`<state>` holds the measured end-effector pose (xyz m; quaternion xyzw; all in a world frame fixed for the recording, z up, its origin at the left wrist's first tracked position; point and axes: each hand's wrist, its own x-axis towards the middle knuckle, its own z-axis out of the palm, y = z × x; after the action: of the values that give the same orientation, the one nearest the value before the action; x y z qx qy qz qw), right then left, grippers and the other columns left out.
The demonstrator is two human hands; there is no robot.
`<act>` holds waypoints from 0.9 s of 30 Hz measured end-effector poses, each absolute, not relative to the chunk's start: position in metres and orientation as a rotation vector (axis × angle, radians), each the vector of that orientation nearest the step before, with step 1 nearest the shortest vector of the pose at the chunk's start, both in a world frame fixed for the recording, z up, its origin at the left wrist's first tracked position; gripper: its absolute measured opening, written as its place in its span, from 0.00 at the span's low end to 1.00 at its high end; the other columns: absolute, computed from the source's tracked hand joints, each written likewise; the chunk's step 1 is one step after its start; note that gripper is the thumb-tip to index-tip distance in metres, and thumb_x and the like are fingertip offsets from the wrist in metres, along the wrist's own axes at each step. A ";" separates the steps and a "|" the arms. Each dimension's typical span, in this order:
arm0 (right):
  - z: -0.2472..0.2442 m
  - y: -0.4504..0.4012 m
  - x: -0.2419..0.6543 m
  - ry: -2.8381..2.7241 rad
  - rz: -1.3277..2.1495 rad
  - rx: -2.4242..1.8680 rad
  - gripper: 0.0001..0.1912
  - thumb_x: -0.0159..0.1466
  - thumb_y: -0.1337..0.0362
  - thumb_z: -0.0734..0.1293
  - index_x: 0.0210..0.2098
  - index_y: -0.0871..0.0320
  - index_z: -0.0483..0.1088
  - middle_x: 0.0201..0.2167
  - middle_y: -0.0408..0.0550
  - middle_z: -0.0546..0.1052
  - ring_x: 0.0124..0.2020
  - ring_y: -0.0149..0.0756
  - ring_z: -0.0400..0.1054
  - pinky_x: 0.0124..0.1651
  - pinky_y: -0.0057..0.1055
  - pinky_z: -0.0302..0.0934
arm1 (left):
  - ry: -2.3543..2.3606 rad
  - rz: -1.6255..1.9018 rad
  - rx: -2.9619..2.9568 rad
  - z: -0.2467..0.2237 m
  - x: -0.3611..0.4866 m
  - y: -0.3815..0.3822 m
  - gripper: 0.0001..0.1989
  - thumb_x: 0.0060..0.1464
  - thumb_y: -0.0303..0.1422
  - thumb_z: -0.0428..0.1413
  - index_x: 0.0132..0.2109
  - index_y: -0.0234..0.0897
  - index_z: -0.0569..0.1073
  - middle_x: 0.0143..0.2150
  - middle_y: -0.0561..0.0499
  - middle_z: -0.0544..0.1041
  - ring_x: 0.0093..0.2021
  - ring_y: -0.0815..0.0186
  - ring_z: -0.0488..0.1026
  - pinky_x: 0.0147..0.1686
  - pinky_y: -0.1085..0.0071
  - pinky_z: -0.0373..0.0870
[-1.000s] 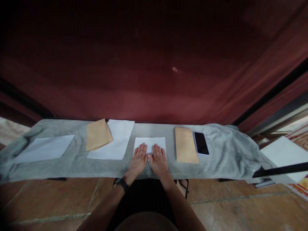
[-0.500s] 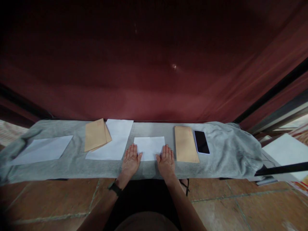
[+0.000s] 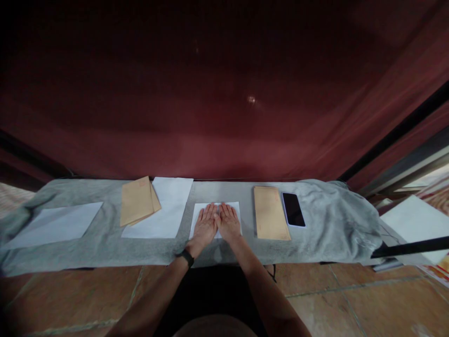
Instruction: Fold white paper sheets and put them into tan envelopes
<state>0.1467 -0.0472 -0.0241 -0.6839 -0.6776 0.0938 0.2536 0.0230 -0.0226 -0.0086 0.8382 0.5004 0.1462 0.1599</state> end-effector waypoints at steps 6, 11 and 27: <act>-0.040 -0.047 0.160 -1.753 0.100 -1.915 0.30 0.75 0.55 0.52 0.69 0.64 0.61 0.70 0.60 0.62 0.71 0.50 0.55 0.72 0.54 0.47 | 1.525 0.486 2.399 -0.020 0.012 -0.017 0.29 0.68 0.34 0.41 0.71 0.28 0.60 0.75 0.39 0.56 0.76 0.56 0.47 0.74 0.54 0.40; -0.044 -0.046 0.170 -1.670 0.042 -1.943 0.35 0.75 0.50 0.48 0.69 0.69 0.61 0.69 0.65 0.62 0.71 0.54 0.56 0.71 0.56 0.48 | 1.605 0.515 2.337 -0.023 0.001 -0.008 0.30 0.68 0.36 0.42 0.72 0.28 0.59 0.74 0.38 0.56 0.76 0.54 0.47 0.73 0.52 0.42; -0.045 -0.067 0.180 -1.432 0.001 -1.966 0.37 0.74 0.47 0.51 0.68 0.72 0.60 0.70 0.71 0.60 0.71 0.57 0.55 0.70 0.58 0.49 | 1.801 0.505 2.367 -0.023 -0.015 -0.014 0.31 0.68 0.36 0.41 0.71 0.19 0.58 0.73 0.30 0.57 0.75 0.50 0.51 0.72 0.52 0.47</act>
<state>0.1799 -0.0669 -0.0447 -0.7580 -0.5522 0.0004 0.3472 -0.0150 -0.0138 -0.0227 0.7830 0.5958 0.1671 0.0626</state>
